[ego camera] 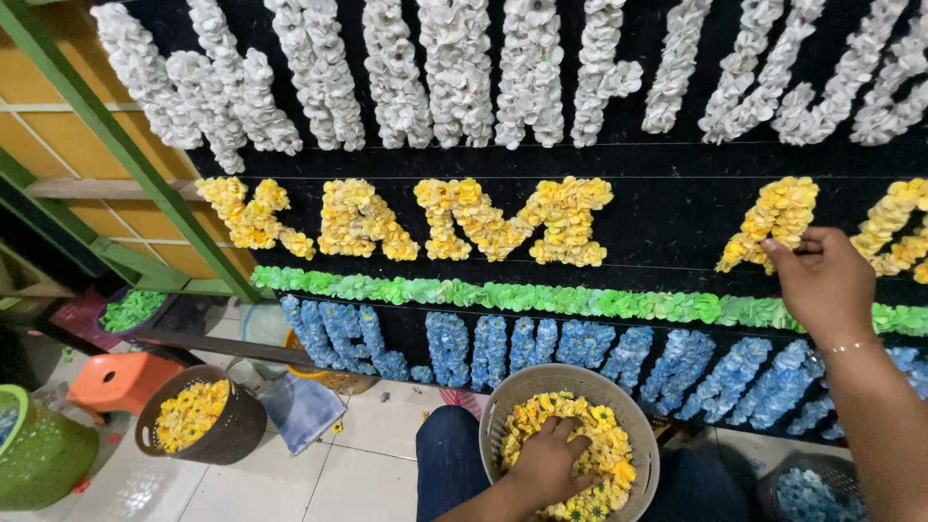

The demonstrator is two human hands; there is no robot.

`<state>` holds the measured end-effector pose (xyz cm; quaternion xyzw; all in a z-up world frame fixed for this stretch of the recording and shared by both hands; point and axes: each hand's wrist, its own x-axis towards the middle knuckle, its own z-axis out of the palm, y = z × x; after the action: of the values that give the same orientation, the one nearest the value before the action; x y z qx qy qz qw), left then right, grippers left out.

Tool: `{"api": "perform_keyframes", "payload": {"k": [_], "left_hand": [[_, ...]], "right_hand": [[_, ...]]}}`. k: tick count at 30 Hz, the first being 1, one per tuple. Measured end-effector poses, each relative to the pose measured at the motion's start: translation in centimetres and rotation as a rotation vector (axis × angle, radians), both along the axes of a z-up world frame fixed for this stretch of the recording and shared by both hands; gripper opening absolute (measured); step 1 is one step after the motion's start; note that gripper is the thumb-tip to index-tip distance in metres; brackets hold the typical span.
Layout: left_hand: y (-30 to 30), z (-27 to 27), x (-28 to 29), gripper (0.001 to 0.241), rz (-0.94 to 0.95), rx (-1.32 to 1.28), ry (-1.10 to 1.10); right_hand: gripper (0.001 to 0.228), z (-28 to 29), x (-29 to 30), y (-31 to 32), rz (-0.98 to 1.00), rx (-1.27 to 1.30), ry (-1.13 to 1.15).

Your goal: Pinning small yellow flowers onto a board to form letters for a floral arrangement.

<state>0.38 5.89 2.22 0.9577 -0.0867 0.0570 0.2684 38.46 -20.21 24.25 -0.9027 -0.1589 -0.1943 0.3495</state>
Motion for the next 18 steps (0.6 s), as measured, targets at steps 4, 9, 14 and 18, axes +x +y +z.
{"api": "perform_keyframes", "payload": {"k": [4, 9, 14, 18], "left_hand": [[-1.7, 5.2, 4.9, 0.048, -0.030, -0.129, -0.107], [-4.6, 22.1, 9.9, 0.073, 0.162, -1.196, 0.108], [-7.1, 18.6, 16.3, 0.036, 0.279, -1.888, -0.066], [-5.0, 18.1, 14.3, 0.019, 0.597, -2.097, 0.157]], "right_hand": [[0.032, -3.8, 4.3, -2.3, 0.102, 0.210, -0.023], [0.008, 3.3, -11.9, 1.2, 0.176, 0.367, 0.333], [0.025, 3.3, -14.2, 3.6, 0.411, 0.221, 0.474], [0.049, 6.3, -9.8, 0.2, 0.116, 0.030, 0.098]]}}
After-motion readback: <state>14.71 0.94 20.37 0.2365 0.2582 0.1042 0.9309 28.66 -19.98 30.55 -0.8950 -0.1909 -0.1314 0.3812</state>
